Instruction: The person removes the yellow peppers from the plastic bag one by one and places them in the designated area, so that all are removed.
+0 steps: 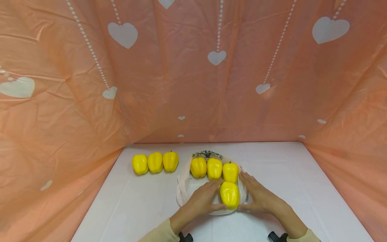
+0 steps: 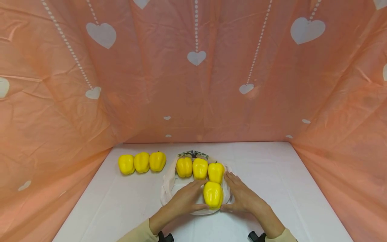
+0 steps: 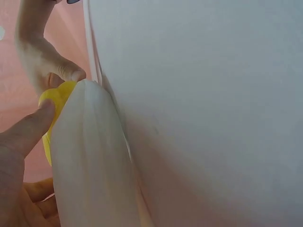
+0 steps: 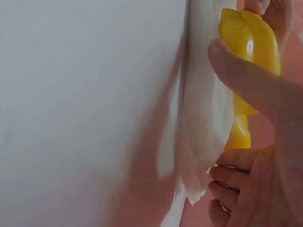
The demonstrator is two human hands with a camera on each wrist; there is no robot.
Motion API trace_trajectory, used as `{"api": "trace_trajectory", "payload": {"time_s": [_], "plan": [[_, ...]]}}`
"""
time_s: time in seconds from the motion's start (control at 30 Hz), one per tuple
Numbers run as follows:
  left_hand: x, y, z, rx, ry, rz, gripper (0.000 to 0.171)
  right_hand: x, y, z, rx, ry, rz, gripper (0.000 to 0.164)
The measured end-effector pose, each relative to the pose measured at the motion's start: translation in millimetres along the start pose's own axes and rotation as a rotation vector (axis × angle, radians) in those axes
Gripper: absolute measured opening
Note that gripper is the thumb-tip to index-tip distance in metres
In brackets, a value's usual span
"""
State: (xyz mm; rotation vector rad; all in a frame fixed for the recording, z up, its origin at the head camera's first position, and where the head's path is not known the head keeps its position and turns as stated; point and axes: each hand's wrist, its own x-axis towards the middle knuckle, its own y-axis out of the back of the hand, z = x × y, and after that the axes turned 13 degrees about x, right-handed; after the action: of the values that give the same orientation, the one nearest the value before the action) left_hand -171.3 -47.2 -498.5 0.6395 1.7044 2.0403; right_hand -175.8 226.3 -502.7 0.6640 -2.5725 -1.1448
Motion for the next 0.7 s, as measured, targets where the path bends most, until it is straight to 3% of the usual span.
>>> {"api": "trace_trajectory", "payload": {"time_s": [0.7], "plan": [[-0.7,0.7,-3.9,-0.056,0.0,0.01,0.09,-0.2,1.9,-3.8,0.006,-0.01,-0.011,0.128]]}}
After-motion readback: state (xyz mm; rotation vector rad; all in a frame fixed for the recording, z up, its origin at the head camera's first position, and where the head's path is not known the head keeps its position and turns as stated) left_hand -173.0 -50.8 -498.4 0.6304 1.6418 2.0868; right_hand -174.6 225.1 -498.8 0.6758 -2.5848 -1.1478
